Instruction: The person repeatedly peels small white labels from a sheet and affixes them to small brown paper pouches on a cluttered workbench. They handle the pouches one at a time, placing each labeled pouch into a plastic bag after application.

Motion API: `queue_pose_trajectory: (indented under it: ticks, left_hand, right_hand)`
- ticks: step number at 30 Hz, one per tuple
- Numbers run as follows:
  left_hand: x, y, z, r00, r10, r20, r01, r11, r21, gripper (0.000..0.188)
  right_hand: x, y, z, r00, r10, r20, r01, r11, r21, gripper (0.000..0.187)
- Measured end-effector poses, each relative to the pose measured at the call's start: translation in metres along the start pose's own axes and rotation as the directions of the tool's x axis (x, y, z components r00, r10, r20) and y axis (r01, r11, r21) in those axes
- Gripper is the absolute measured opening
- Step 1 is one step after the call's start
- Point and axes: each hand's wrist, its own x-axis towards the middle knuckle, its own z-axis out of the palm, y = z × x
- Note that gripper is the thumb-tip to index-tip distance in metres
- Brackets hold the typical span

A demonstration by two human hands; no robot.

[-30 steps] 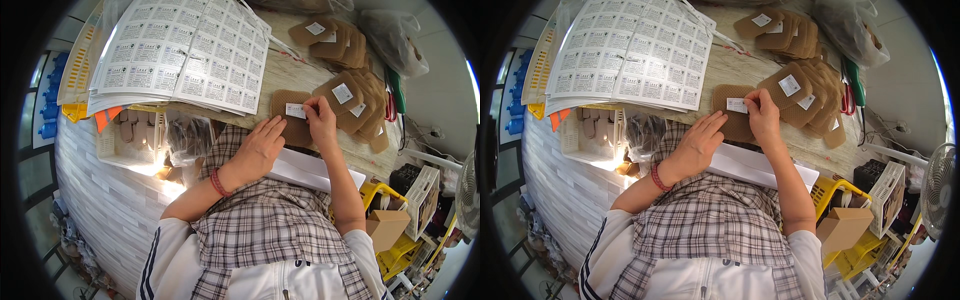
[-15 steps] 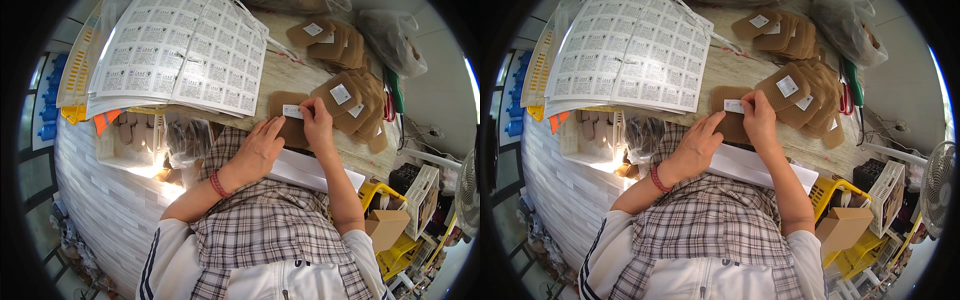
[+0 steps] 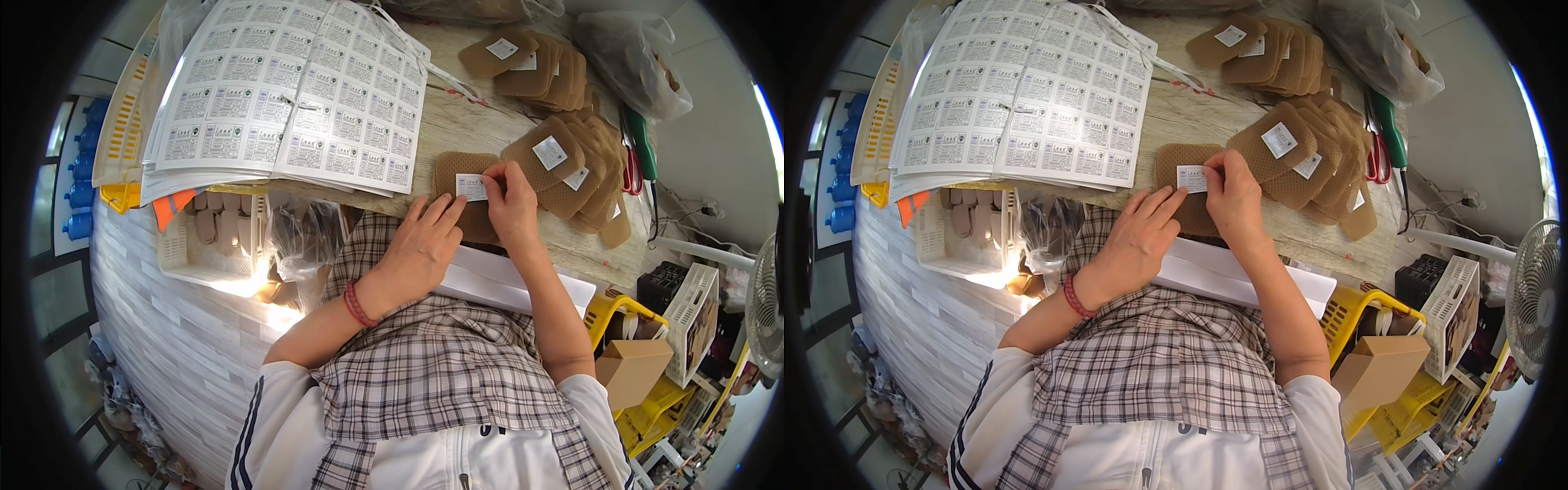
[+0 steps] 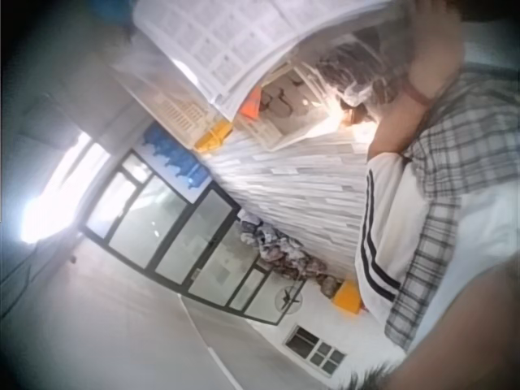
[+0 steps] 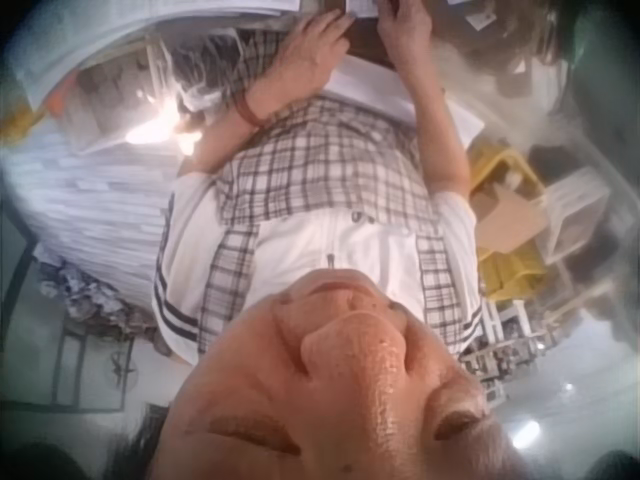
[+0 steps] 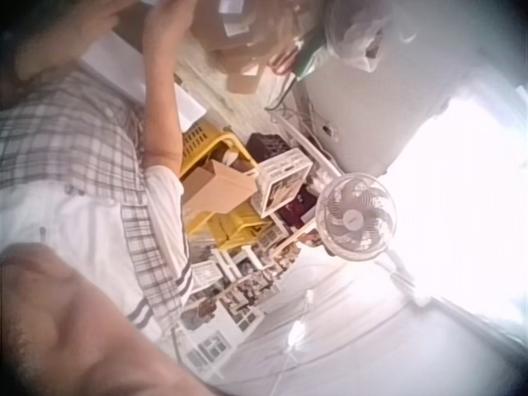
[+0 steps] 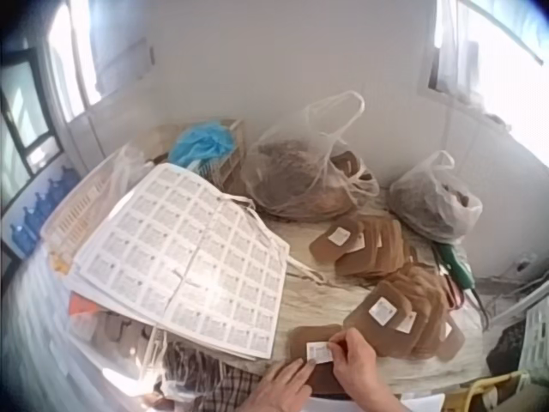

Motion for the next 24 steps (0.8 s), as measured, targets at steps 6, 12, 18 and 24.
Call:
queue_pose_trajectory:
  ticks: [6, 12, 18, 24]
  left_hand:
    - [0.002, 0.001, 0.001, 1.000, 0.018, -0.005, -0.018, 0.999, 0.030, 0.009]
    - [0.002, 0.000, 0.002, 1.000, 0.022, -0.003, -0.022, 1.000, -0.001, 0.009]
    - [0.001, -0.001, 0.009, 0.999, 0.033, -0.038, -0.034, 0.999, -0.006, 0.007]
    - [-0.001, -0.003, 0.012, 0.998, 0.046, -0.044, -0.047, 0.999, -0.019, 0.007]
  right_hand:
    - [-0.003, 0.002, 0.001, 0.980, -0.200, 0.012, 0.199, 0.966, -0.165, 0.013]
    - [-0.006, -0.002, 0.004, 0.979, -0.200, 0.045, 0.204, 0.930, -0.305, 0.017]
    - [-0.006, 0.000, 0.011, 0.983, -0.183, -0.033, 0.160, 0.923, -0.349, 0.027]
    - [-0.007, 0.009, 0.013, 0.969, -0.213, -0.125, 0.150, 0.910, -0.386, 0.022]
